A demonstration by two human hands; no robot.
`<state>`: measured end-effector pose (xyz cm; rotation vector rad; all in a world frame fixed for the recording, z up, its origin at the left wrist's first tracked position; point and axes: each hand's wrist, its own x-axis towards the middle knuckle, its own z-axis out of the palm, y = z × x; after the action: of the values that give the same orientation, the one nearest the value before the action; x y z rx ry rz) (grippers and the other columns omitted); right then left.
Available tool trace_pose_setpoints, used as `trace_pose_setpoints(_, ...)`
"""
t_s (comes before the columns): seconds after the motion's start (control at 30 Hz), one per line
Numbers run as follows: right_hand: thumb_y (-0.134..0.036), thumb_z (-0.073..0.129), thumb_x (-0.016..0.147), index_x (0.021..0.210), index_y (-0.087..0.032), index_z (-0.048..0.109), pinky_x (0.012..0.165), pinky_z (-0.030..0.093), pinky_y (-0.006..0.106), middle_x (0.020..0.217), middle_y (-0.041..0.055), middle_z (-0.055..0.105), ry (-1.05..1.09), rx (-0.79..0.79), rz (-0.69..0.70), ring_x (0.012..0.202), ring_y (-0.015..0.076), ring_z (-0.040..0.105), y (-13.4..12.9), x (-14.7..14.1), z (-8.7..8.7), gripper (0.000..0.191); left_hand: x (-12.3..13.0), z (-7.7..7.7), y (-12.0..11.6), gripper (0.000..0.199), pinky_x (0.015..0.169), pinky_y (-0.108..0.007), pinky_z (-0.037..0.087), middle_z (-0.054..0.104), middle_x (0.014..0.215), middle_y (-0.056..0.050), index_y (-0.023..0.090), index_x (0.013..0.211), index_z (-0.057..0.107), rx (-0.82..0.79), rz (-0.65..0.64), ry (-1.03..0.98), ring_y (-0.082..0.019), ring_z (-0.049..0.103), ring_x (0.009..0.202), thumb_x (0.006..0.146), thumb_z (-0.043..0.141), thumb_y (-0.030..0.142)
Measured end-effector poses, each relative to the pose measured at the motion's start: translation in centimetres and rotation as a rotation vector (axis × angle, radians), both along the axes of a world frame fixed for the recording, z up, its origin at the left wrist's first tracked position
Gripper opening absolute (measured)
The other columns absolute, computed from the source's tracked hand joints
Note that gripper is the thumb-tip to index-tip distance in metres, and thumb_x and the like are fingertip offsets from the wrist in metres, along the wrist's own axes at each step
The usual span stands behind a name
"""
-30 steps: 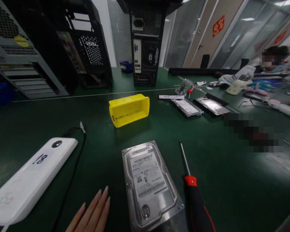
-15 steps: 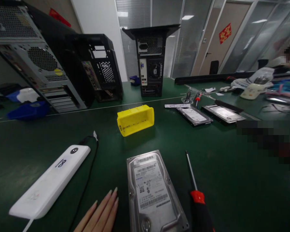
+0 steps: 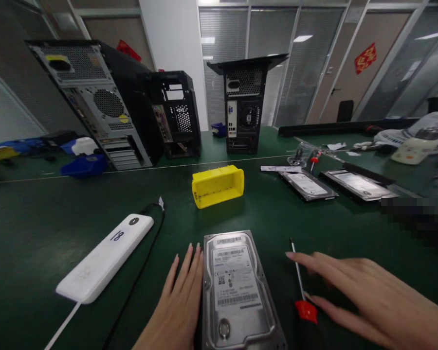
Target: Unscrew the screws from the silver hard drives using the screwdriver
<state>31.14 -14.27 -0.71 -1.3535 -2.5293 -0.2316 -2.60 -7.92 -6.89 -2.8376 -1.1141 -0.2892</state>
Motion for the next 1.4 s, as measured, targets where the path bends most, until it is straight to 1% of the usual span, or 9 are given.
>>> trace_pose_setpoints(0.07,-0.027,0.039,0.089,0.133,-0.022,0.043,0.064,0.059,0.029,0.110,0.0071,0.067,-0.075,-0.008,0.081,0.083,0.0195,0.069,2.2,-0.9,1.2,0.045,0.8,0.0,0.3,0.119,0.106,-0.060,0.019,0.016,0.148,-0.022,0.008,0.145,-0.001,-0.009,0.008,-0.044,-0.043,0.015,0.136,0.062,0.049,0.078)
trace_pose_setpoints(0.17,-0.013,0.038,0.080,0.132,-0.023,0.045,0.062,0.060,0.033,0.113,0.0079,0.065,-0.169,-0.002,0.146,0.084,0.0217,0.069,3.3,-1.7,1.9,0.054,2.3,1.1,0.4,0.111,0.105,-0.062,0.019,0.013,0.150,-0.020,0.010,0.146,0.001,-0.065,0.043,-0.078,-0.041,0.009,0.137,0.069,0.042,0.078)
trace_pose_setpoints(0.33,-0.012,0.039,0.076,0.130,-0.020,0.041,0.068,0.060,0.034,0.114,0.0085,0.064,-0.164,-0.016,0.176,0.094,0.0225,0.067,2.8,-2.0,1.1,0.055,3.7,3.3,0.2,0.106,0.106,-0.063,0.017,0.014,0.150,-0.020,0.009,0.145,0.007,-0.214,0.082,-0.093,-0.039,0.006,0.138,0.072,0.038,0.078)
trace_pose_setpoints(0.47,-0.001,0.029,0.077,0.122,-0.020,0.041,0.064,0.059,0.031,0.102,0.0080,0.067,-0.091,0.051,0.191,0.087,0.0208,0.068,3.1,-3.3,0.5,0.051,3.6,3.9,-0.1,0.107,0.107,-0.063,0.016,0.012,0.150,-0.020,0.009,0.145,0.008,-0.268,0.105,-0.103,-0.039,0.006,0.138,0.071,0.039,0.079)
trace_pose_setpoints(0.57,0.005,0.028,0.077,0.117,-0.019,0.042,0.064,0.057,0.030,0.098,0.0078,0.066,-0.082,0.015,0.232,0.082,0.0198,0.067,3.5,-4.3,0.2,0.049,3.5,4.1,-0.2,0.104,0.106,-0.063,0.018,0.011,0.150,-0.019,0.010,0.146,0.006,-0.283,0.108,-0.095,-0.038,0.006,0.138,0.073,0.040,0.077)
trace_pose_setpoints(0.77,0.005,0.041,0.074,0.101,-0.022,0.045,0.062,0.051,0.030,0.090,0.0022,0.061,-0.041,-0.216,0.237,0.076,0.0191,0.061,4.7,-4.4,-0.1,0.038,3.6,3.9,0.0,0.102,0.107,-0.064,0.016,0.009,0.150,-0.019,0.011,0.146,0.008,-0.312,0.112,-0.074,-0.039,0.005,0.138,0.074,0.038,0.077)
trace_pose_setpoints(1.0,0.003,0.043,0.074,0.097,-0.023,0.041,0.061,0.042,0.027,0.088,0.0014,0.058,0.026,-0.302,0.244,0.073,0.0184,0.054,5.3,-3.8,-0.8,0.035,3.9,4.0,-0.2,0.103,0.107,-0.065,0.009,0.009,0.149,-0.021,0.007,0.145,0.012,-0.333,0.111,-0.055,-0.040,0.004,0.137,0.074,0.035,0.078)
trace_pose_setpoints(1.23,-0.002,0.040,0.078,0.096,-0.020,0.044,0.064,0.043,0.029,0.087,0.0037,0.059,0.078,-0.244,0.299,0.074,0.0181,0.054,5.6,-3.4,-1.1,0.026,3.8,3.5,-0.7,0.094,0.106,-0.066,0.010,0.010,0.149,-0.020,0.009,0.145,0.012,-0.348,0.113,-0.092,-0.039,0.004,0.137,0.079,0.039,0.071)
trace_pose_setpoints(1.4,-0.008,0.034,0.087,0.097,-0.018,0.048,0.069,0.046,0.028,0.089,0.0068,0.062,0.131,-0.113,0.362,0.080,0.0174,0.059,5.8,-2.8,-1.8,0.020,2.7,6.0,-0.2,0.088,0.104,-0.067,0.011,0.006,0.150,-0.015,0.017,0.146,0.007,-0.565,0.112,-0.136,-0.039,0.000,0.137,0.081,0.043,0.065)
